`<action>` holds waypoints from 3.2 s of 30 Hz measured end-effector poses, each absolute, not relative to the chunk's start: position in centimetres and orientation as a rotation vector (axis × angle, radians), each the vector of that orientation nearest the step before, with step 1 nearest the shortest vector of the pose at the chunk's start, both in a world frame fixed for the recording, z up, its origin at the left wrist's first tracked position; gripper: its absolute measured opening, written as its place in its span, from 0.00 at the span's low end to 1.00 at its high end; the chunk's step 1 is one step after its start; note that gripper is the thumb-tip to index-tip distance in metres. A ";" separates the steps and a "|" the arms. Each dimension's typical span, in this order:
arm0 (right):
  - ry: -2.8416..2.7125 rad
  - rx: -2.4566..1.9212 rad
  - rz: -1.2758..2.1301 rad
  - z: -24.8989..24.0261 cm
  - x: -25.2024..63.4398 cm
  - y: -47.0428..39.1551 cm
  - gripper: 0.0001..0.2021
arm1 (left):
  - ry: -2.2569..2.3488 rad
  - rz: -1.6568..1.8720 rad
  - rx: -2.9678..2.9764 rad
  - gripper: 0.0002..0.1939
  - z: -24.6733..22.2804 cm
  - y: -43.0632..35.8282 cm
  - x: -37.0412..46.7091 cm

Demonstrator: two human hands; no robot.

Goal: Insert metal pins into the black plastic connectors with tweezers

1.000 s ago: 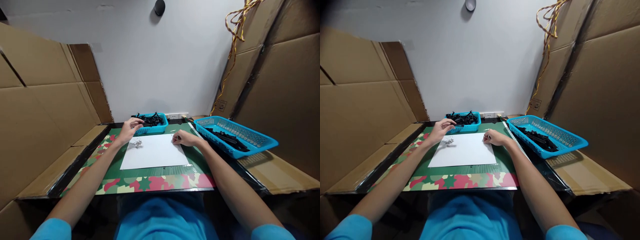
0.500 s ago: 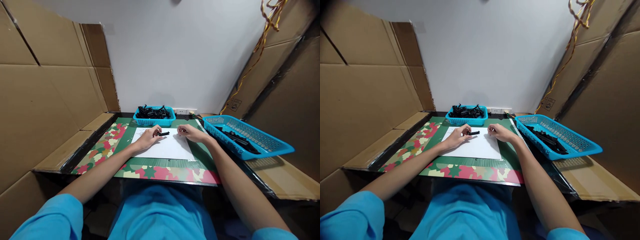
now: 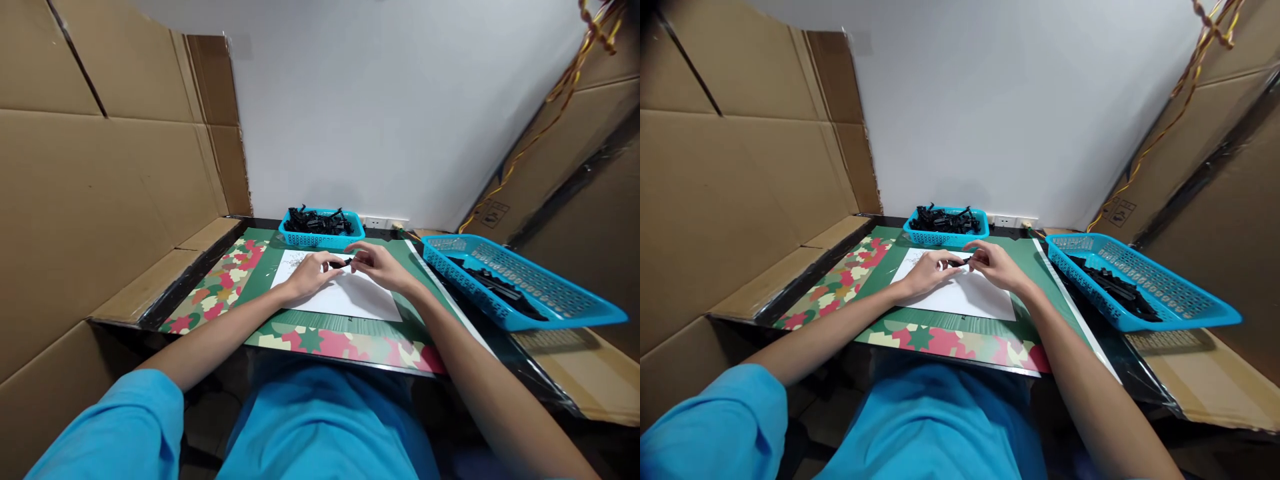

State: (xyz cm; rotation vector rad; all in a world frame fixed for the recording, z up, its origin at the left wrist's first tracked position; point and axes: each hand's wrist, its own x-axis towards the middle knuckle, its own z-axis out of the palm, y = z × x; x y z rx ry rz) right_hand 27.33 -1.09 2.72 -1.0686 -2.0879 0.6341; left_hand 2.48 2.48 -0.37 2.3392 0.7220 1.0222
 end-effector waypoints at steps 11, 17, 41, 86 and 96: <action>-2.178 -1.094 0.293 4.1 25.2 -3.1 0.14 | 0.706 1.203 2.233 0.17 -0.3 2.3 2.9; -2.260 -1.056 0.177 4.0 24.5 -3.8 0.14 | 0.689 1.217 2.286 0.11 -0.2 2.3 2.6; -2.146 -0.956 -0.141 3.2 23.9 -2.9 0.12 | 0.663 1.550 2.158 0.15 -0.4 2.3 2.2; -1.946 -0.777 -0.035 2.9 22.9 -2.7 0.09 | 0.489 1.778 2.239 0.10 -2.3 4.0 1.6; -1.939 -0.832 0.061 3.3 22.9 -2.7 0.10 | 0.628 1.480 2.371 0.11 -2.0 3.6 0.7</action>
